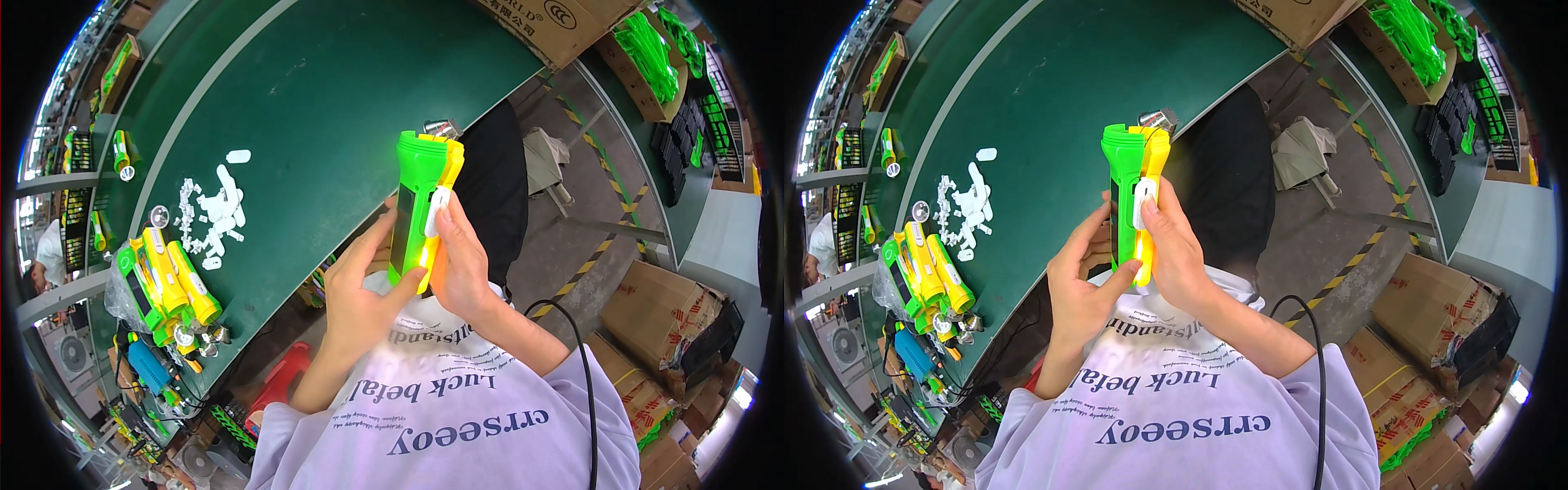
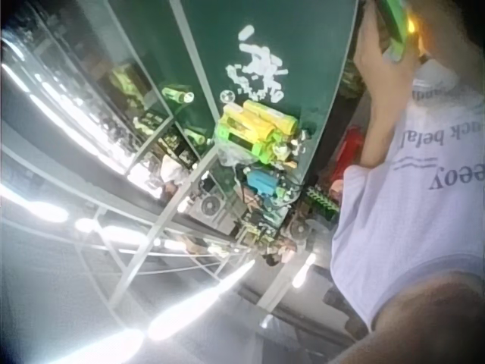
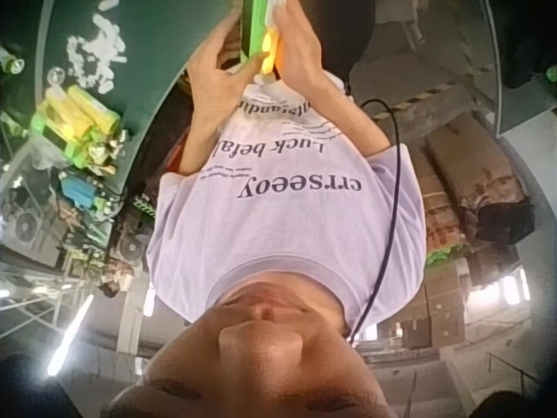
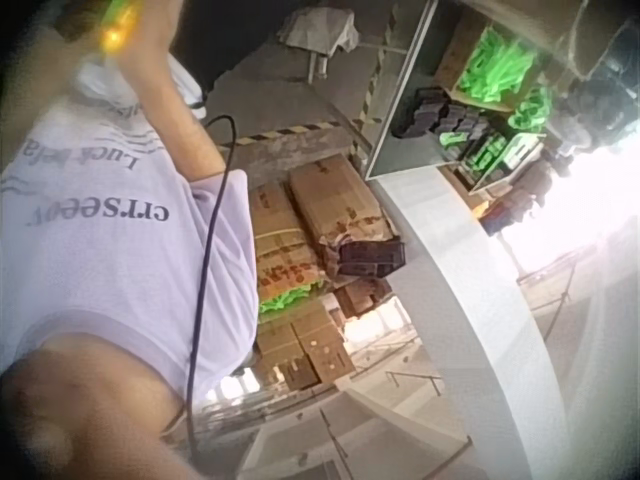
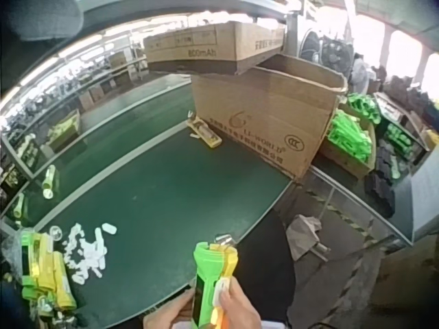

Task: The person assembles flashlights on a conveyor line by taking flashlight bodies from the belt, inserting switch pieces into them, pressing the housing sections together, switching each flashlight on and off to test it, and sending the assembled flashlights down the conveyor belt.

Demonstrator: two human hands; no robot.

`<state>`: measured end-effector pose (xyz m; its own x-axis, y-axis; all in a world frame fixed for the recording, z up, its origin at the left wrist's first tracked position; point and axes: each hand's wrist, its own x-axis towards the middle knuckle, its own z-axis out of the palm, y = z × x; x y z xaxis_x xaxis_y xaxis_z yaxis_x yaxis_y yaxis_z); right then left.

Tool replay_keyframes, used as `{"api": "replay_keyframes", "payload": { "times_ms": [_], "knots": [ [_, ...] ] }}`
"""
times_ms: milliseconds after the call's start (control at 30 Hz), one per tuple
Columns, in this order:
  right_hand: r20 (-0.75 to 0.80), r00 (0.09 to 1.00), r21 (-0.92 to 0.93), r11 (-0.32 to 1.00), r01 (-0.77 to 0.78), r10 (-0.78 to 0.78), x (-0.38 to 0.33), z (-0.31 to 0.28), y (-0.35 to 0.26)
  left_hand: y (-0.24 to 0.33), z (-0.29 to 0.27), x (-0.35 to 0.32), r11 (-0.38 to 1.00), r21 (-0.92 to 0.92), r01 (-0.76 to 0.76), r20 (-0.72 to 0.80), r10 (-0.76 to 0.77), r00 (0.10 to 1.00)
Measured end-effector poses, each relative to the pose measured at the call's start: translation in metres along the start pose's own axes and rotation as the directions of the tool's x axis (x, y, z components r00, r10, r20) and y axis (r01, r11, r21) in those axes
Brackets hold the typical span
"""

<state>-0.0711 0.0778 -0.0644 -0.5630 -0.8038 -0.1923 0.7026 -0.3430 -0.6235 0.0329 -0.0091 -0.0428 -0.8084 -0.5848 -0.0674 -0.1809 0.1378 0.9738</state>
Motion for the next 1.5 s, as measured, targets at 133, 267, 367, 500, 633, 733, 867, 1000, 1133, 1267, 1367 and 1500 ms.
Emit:
{"api": "replay_keyframes", "payload": {
  "times_ms": [133, 267, 367, 500, 633, 733, 867, 1000, 1133, 1267, 1367, 1500],
  "knots": [
    [-0.021, 1.0, -0.002, 1.0, 0.0, 0.0, -0.001, 0.001, 0.0, 0.002, 0.001, 0.0, 1.0, 0.03, -0.009, 0.031, 0.008, 1.0],
    [-0.016, 1.0, -0.051, 0.999, 0.018, -0.019, -0.002, -0.006, 0.002, 0.0, 0.006, -0.001, 0.981, 0.17, -0.096, 0.029, 0.092, 0.995],
    [-0.01, 1.0, -0.05, 0.999, 0.021, -0.021, -0.001, -0.008, 0.002, -0.001, 0.008, -0.001, 0.97, 0.227, -0.088, 0.031, 0.083, 0.996],
    [-0.044, 0.999, -0.034, 0.999, -0.005, 0.003, 0.002, -0.009, 0.001, -0.007, 0.006, -0.002, 0.96, 0.261, -0.104, 0.045, 0.096, 0.994],
    [-0.061, 0.997, 0.039, 0.999, -0.038, 0.04, 0.006, -0.011, -0.003, 0.0, 0.014, 0.003, 0.94, 0.31, -0.145, -0.04, 0.166, 0.985],
    [-0.127, 0.992, 0.045, 0.999, -0.012, 0.018, 0.01, -0.007, -0.001, -0.002, 0.021, 0.005, 0.871, 0.454, -0.187, -0.093, 0.255, 0.962],
    [-0.162, 0.985, -0.095, 0.992, -0.082, 0.066, 0.009, -0.007, -0.011, -0.022, 0.041, 0.0, 0.85, 0.476, -0.225, -0.204, 0.356, 0.912],
    [-0.185, 0.982, -0.178, 0.982, -0.064, 0.03, 0.011, -0.011, -0.019, -0.022, 0.051, -0.002, 0.745, 0.609, -0.273, -0.149, 0.445, 0.883],
    [-0.274, 0.962, -0.18, 0.982, -0.051, 0.0, 0.018, -0.023, -0.022, -0.007, 0.043, -0.001, 0.925, 0.235, -0.299, -0.161, 0.34, 0.926],
    [-0.284, 0.959, -0.202, 0.976, -0.075, 0.015, 0.018, -0.01, -0.018, -0.015, 0.045, -0.004, 0.905, 0.346, -0.247, -0.196, 0.327, 0.924],
    [-0.304, 0.953, -0.26, 0.962, -0.087, 0.004, 0.019, -0.004, -0.017, -0.014, 0.045, -0.004, 0.872, 0.415, -0.26, -0.2, 0.366, 0.909],
    [-0.325, 0.946, -0.327, 0.936, -0.129, 0.017, 0.019, -0.003, -0.019, -0.012, 0.042, -0.007, 0.874, 0.426, -0.234, -0.175, 0.334, 0.926]
  ]
}}
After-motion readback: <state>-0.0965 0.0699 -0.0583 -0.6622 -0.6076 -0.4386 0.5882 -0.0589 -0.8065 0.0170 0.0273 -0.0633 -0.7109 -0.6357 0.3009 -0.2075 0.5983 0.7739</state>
